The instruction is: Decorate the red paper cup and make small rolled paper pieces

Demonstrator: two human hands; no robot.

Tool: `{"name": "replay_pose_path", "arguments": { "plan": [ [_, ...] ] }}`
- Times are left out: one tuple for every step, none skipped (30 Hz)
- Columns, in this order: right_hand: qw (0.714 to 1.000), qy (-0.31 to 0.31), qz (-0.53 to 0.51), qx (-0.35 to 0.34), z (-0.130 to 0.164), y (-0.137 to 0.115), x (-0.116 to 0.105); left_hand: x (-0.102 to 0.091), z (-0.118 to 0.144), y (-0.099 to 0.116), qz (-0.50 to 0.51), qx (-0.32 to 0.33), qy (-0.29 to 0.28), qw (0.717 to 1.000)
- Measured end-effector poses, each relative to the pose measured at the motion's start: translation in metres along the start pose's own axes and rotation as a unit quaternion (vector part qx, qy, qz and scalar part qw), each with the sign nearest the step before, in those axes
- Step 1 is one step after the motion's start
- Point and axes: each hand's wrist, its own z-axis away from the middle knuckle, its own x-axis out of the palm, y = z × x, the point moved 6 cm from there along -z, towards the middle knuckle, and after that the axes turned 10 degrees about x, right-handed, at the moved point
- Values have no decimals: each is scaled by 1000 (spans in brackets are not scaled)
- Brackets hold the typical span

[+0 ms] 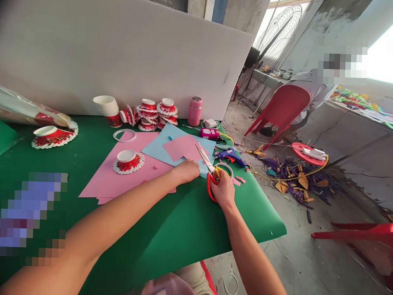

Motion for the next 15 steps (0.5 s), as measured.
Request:
{"name": "replay_pose_path", "arguments": {
  "plan": [
    [1000, 5, -3, 0, 0, 1, 0, 0, -2, 1, -1, -2, 4, 1000],
    [1000, 8, -11, 0, 0, 2, 0, -1, -2, 1, -1, -6, 10, 1000],
    [1000, 12, -24, 1, -1, 3, -1, -1, -2, 1, -2, -11, 18, 1000],
    [999, 15, -40, 4, -1, 5, -1, -2, 0, 0, -3, -20, 27, 999],
    [998, 16, -59, 9, -2, 6, -1, -3, 3, -2, -3, -29, 38, 999],
    [996, 16, -81, 15, -3, 8, -1, -5, 7, -5, -2, -41, 50, 998],
    [994, 14, -104, 21, -4, 10, -1, -8, 11, -9, -2, -54, 63, 997],
    [992, 12, -126, 28, -4, 11, -1, -12, 16, -14, -1, -66, 76, 995],
    [989, 11, -143, 34, -4, 11, -2, -17, 20, -19, -1, -81, 90, 993],
    [987, 13, -156, 38, -4, 11, -3, -24, 24, -25, -1, -94, 102, 990],
    [985, 17, -164, 41, -4, 10, -4, -33, 28, -31, -1, -107, 114, 988],
    [984, 22, -168, 45, -4, 10, -6, -42, 30, -36, -1, -116, 124, 985],
    [984, 28, -172, 48, -4, 9, -7, -53, 32, -42, -1, -126, 135, 983],
    [983, 33, -176, 50, -3, 8, -8, -64, 34, -47, -1, -136, 145, 980],
    [981, 35, -182, 51, -3, 7, -9, -75, 34, -52, -1, -146, 155, 977]
  ]
}}
